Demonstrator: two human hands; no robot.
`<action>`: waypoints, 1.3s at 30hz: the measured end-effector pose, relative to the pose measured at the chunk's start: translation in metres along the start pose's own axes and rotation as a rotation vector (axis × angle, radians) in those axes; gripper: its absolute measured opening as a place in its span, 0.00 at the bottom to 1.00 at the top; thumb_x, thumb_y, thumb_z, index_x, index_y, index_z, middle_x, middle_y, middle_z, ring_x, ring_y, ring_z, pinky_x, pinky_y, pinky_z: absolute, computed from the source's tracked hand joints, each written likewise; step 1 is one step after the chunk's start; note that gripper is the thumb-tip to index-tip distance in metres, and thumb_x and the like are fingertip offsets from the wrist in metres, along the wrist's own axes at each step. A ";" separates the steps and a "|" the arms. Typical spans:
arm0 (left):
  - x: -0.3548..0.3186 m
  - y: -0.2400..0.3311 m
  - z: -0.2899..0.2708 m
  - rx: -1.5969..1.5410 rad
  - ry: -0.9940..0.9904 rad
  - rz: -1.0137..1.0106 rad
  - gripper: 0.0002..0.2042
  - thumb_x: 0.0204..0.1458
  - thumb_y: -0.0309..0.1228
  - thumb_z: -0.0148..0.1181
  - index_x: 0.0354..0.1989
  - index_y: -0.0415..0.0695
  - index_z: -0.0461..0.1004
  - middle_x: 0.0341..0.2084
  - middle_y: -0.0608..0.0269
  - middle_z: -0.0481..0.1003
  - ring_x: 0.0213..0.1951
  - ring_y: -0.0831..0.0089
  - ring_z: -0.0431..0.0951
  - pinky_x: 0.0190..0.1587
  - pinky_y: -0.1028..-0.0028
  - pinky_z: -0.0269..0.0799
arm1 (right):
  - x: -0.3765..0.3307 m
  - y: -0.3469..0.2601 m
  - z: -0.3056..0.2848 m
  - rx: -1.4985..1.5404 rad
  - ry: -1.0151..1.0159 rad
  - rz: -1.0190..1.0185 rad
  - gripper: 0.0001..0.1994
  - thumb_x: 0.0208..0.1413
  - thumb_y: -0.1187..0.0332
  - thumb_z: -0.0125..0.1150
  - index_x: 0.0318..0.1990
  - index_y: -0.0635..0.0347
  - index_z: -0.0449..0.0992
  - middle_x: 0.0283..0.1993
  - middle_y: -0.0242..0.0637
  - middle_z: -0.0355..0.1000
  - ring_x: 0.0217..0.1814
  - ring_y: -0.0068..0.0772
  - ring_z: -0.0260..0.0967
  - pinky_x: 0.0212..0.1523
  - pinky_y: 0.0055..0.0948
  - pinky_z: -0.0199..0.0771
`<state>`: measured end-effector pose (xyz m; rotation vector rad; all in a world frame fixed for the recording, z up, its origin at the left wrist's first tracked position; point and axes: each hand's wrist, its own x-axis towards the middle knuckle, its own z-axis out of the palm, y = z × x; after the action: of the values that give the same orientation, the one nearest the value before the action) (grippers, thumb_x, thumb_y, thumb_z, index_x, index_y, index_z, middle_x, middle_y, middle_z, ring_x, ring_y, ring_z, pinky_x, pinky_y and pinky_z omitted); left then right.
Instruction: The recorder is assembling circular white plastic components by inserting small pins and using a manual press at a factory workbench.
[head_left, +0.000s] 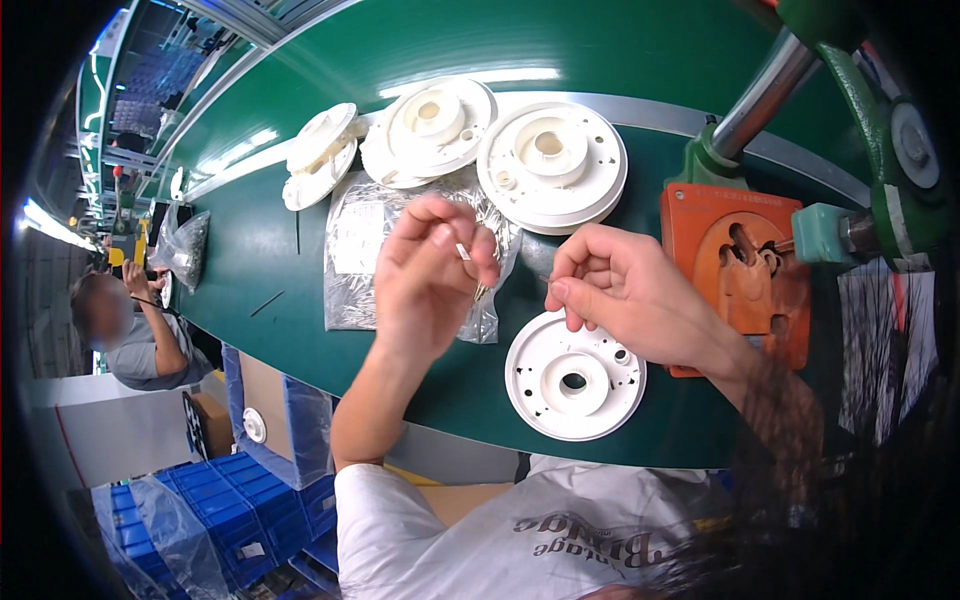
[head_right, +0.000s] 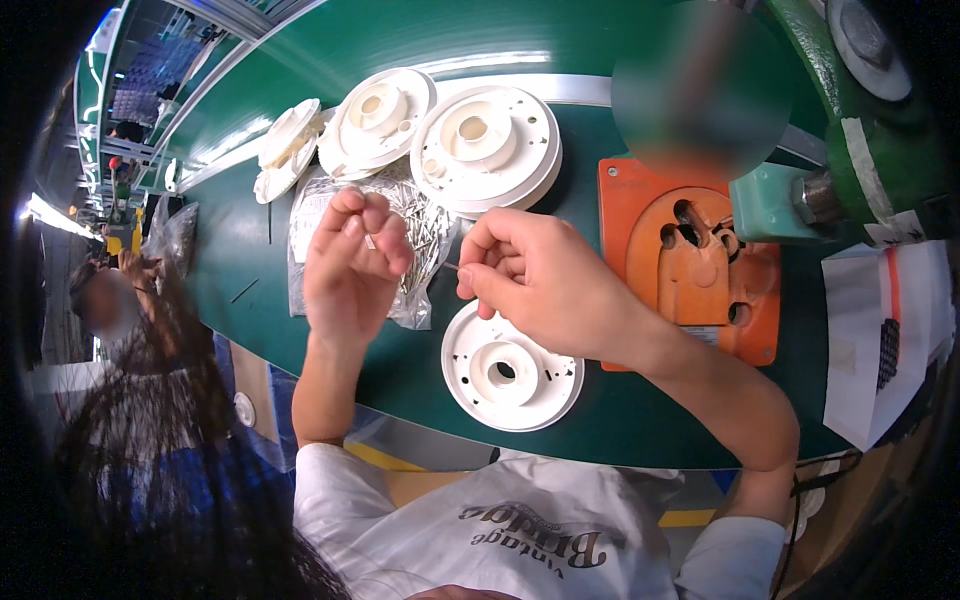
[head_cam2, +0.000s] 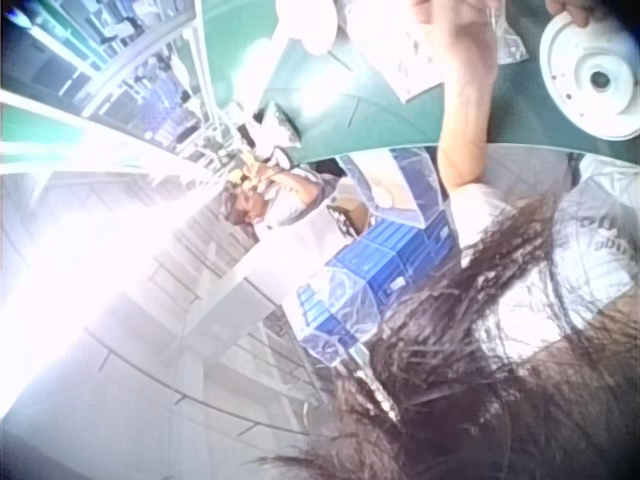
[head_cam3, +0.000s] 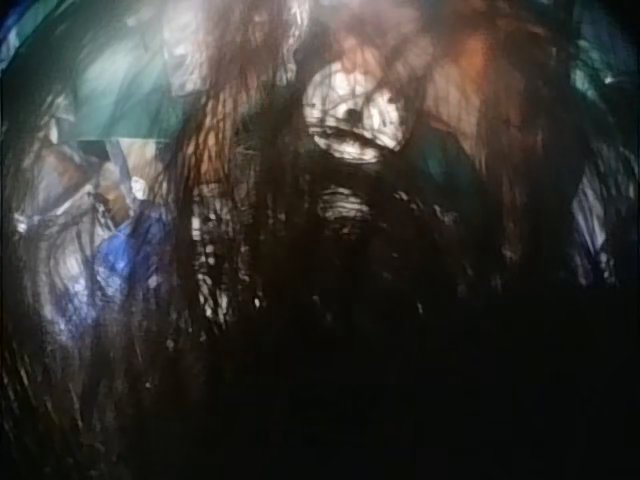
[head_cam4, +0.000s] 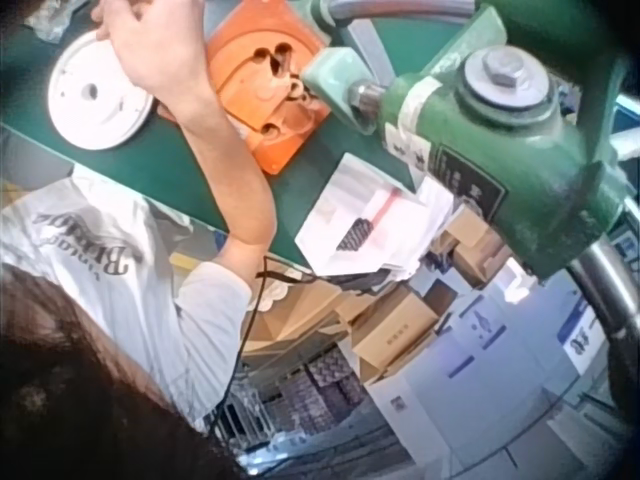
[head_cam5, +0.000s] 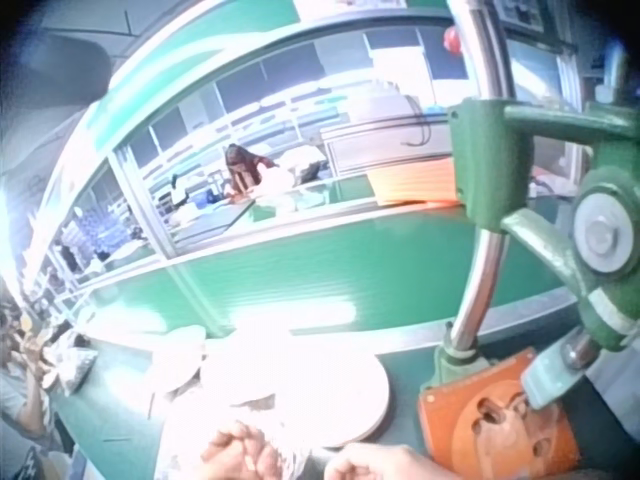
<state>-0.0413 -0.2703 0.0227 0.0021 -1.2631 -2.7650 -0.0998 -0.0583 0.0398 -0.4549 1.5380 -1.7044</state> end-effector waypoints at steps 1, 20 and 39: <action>0.004 0.006 -0.001 -0.056 0.008 -0.067 0.04 0.61 0.24 0.48 0.41 0.40 0.69 0.32 0.60 0.68 0.28 0.71 0.70 0.27 0.72 0.70 | 0.000 0.000 -0.001 0.001 -0.008 -0.001 0.04 0.62 0.77 0.56 0.40 0.70 0.71 0.34 0.37 0.75 0.33 0.20 0.73 0.36 0.20 0.75; -0.013 -0.001 0.004 1.668 -0.760 0.280 0.35 0.35 0.58 0.73 0.49 0.47 0.79 0.23 0.68 0.67 0.18 0.66 0.70 0.21 0.70 0.64 | -0.048 -0.002 -0.017 -0.720 0.094 -0.451 0.06 0.49 0.81 0.66 0.34 0.61 0.82 0.38 0.36 0.78 0.34 0.32 0.75 0.36 0.26 0.73; -0.011 0.003 0.001 1.678 -0.725 0.204 0.31 0.40 0.54 0.73 0.47 0.42 0.78 0.25 0.65 0.72 0.22 0.62 0.75 0.23 0.66 0.66 | -0.048 0.012 -0.004 -1.285 0.031 -0.489 0.08 0.43 0.78 0.61 0.33 0.61 0.74 0.37 0.33 0.70 0.36 0.34 0.68 0.36 0.32 0.62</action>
<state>-0.0297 -0.2707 0.0254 -0.9042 -2.9482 -0.7800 -0.0688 -0.0198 0.0391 -1.5260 2.5524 -0.7679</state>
